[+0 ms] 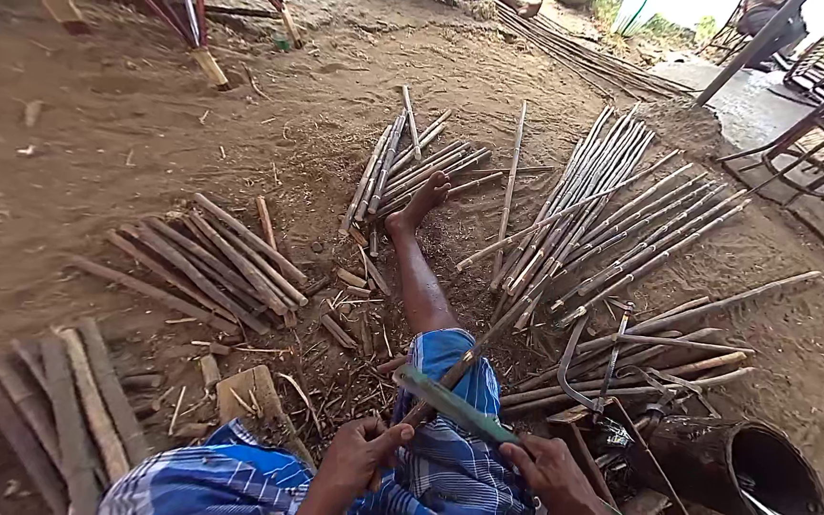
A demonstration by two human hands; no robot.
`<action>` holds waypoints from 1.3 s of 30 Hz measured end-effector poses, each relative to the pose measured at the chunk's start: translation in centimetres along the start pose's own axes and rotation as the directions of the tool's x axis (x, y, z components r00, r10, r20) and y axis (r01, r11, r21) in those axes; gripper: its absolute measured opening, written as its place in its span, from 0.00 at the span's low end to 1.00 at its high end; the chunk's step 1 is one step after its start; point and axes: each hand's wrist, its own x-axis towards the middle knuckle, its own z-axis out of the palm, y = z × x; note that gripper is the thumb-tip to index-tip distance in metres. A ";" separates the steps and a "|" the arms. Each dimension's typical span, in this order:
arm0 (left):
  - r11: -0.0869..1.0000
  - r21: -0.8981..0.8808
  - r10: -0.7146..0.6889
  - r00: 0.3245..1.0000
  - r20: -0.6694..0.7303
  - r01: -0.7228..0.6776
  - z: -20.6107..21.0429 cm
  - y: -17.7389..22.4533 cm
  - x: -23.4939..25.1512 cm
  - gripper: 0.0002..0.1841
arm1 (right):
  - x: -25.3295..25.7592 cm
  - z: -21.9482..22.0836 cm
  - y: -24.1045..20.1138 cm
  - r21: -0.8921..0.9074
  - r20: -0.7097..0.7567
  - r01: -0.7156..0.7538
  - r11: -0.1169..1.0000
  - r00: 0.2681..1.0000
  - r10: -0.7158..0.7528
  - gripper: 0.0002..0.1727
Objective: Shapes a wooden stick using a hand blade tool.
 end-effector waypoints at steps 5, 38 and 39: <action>0.999 -0.013 -0.029 0.999 0.042 0.029 0.0 0.5 0.2 0.22 | 1.3 -0.7 0.8 0.153 -0.087 -0.084 0.985 0.991 0.098 0.34; 0.843 -0.320 -0.173 0.783 0.597 0.431 -3.1 -1.8 1.8 0.30 | 2.5 -0.5 2.6 0.202 -0.176 -0.058 0.978 0.980 0.095 0.34; 0.837 -0.323 -0.169 0.772 0.613 0.441 -2.9 -2.0 1.8 0.31 | 2.6 -0.3 2.7 0.268 -0.182 -0.064 0.961 0.976 0.116 0.34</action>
